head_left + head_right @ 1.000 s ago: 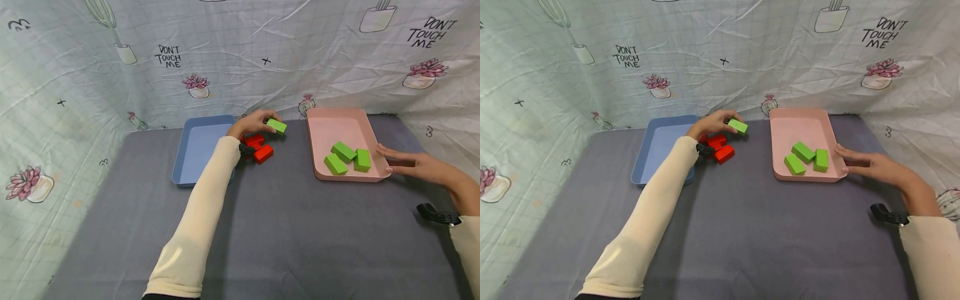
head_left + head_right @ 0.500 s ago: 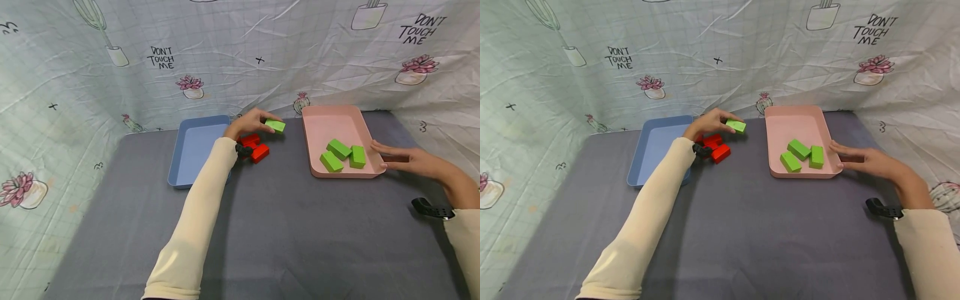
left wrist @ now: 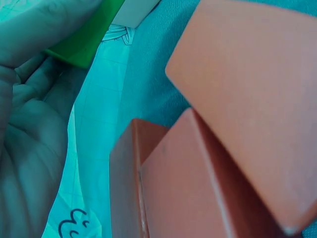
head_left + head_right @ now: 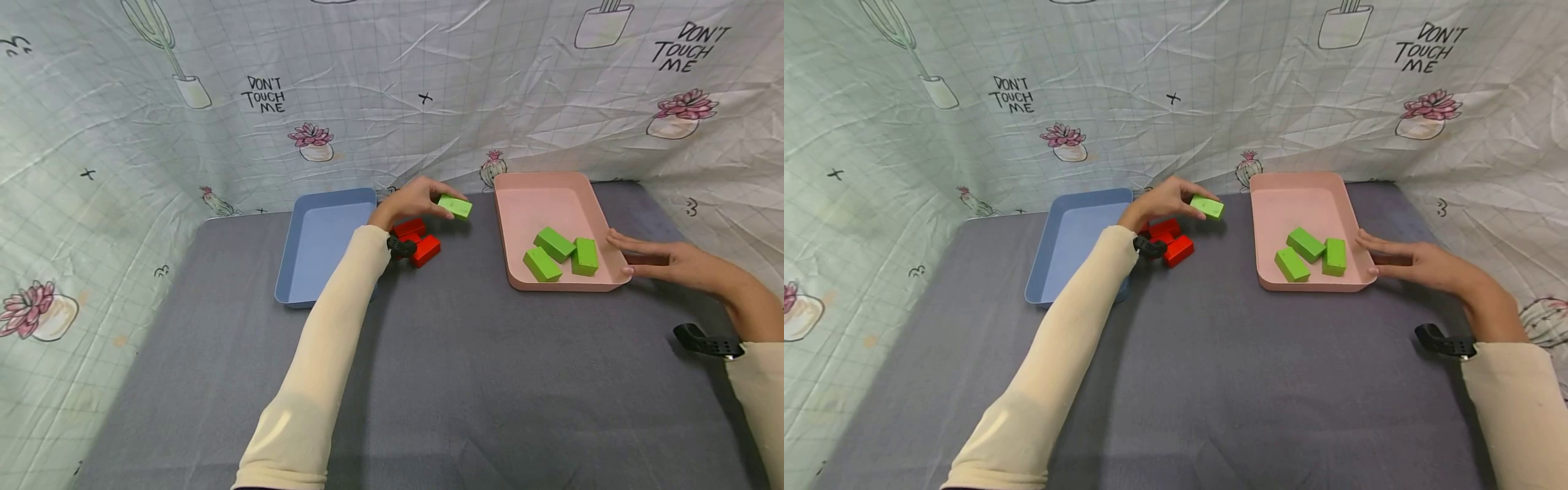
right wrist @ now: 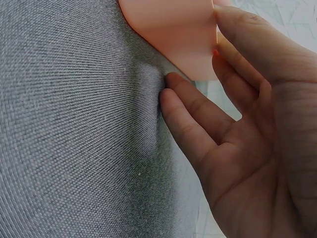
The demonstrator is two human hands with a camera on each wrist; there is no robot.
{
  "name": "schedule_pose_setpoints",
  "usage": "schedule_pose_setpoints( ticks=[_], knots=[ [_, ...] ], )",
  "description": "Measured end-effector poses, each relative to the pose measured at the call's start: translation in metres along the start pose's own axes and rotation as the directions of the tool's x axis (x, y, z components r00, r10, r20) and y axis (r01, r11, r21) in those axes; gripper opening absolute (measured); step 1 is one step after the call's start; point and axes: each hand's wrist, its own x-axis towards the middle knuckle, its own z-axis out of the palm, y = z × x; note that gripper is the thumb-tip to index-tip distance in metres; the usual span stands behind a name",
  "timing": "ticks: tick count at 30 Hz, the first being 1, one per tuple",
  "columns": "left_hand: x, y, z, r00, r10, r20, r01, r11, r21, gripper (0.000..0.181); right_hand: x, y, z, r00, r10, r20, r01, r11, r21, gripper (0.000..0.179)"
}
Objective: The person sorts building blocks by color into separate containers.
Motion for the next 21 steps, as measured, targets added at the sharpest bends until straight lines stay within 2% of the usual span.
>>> schedule_pose_setpoints(
  ticks=[4,9,21],
  knots=[
    [-0.001,0.005,0.002,1.0,-0.002,0.015,0.003,0.998,-0.058,0.041,-0.001,-0.001,0.0,1.0,-0.002,0.002,0.002,1.0,0.008,0.062],
    [0.0,0.009,0.004,0.999,0.025,0.029,-0.022,0.995,-0.1,0.041,-0.002,-0.002,0.001,1.0,-0.007,0.0,0.007,1.0,0.019,0.063],
    [0.004,0.017,0.005,0.996,0.071,0.048,-0.068,0.996,-0.064,0.041,-0.001,-0.003,0.0,1.0,-0.017,0.008,0.016,0.999,0.03,0.062]
  ],
)
